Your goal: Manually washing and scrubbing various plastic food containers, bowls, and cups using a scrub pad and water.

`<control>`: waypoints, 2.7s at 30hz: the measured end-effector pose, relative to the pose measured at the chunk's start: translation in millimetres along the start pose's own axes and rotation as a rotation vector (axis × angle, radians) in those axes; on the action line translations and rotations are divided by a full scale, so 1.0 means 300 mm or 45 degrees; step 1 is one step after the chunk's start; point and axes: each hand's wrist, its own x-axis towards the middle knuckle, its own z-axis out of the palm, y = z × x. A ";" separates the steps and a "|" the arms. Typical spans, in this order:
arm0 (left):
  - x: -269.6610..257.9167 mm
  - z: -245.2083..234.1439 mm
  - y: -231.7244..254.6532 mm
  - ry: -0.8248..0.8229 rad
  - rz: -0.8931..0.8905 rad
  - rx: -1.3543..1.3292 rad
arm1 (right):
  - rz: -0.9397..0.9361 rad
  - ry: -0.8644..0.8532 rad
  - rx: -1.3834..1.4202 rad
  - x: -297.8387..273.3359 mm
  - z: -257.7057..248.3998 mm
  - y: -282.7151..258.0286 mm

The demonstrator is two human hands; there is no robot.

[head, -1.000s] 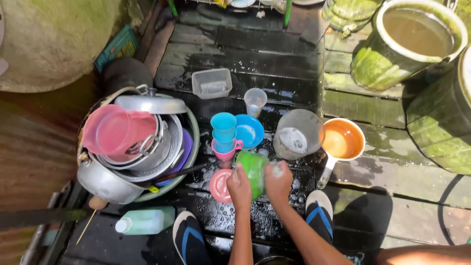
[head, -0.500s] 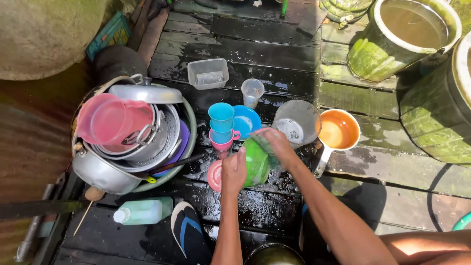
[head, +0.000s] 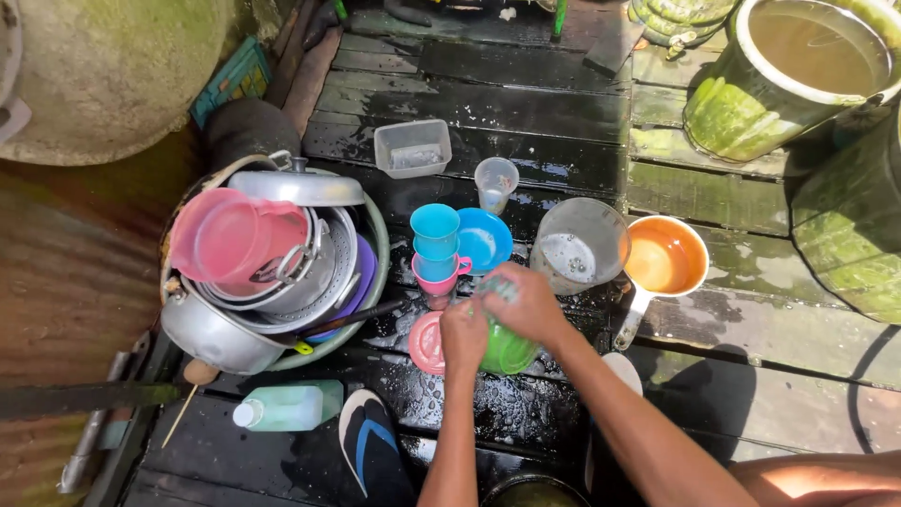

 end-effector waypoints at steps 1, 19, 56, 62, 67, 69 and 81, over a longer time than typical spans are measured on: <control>-0.018 -0.019 0.037 -0.003 -0.006 -0.004 | 0.006 -0.002 -0.005 -0.011 0.001 0.035; -0.091 -0.051 0.079 0.279 -0.377 -0.487 | 0.674 0.237 0.049 -0.008 0.000 0.095; -0.131 -0.204 0.327 -0.071 -0.350 -0.198 | 0.882 -0.220 0.122 0.030 -0.301 -0.078; -0.078 -0.147 -0.062 -0.227 -0.860 -0.846 | 0.700 -0.188 0.113 0.009 -0.336 -0.071; -0.099 -0.232 0.250 -0.434 -0.707 -0.211 | 0.756 0.001 0.668 0.024 -0.252 -0.121; -0.107 -0.203 0.247 -0.470 -0.675 -0.150 | 0.832 -0.166 0.721 0.021 -0.207 -0.185; -0.132 -0.225 0.501 -0.382 -0.541 -0.230 | 0.076 -0.295 -0.175 -0.107 0.047 -0.011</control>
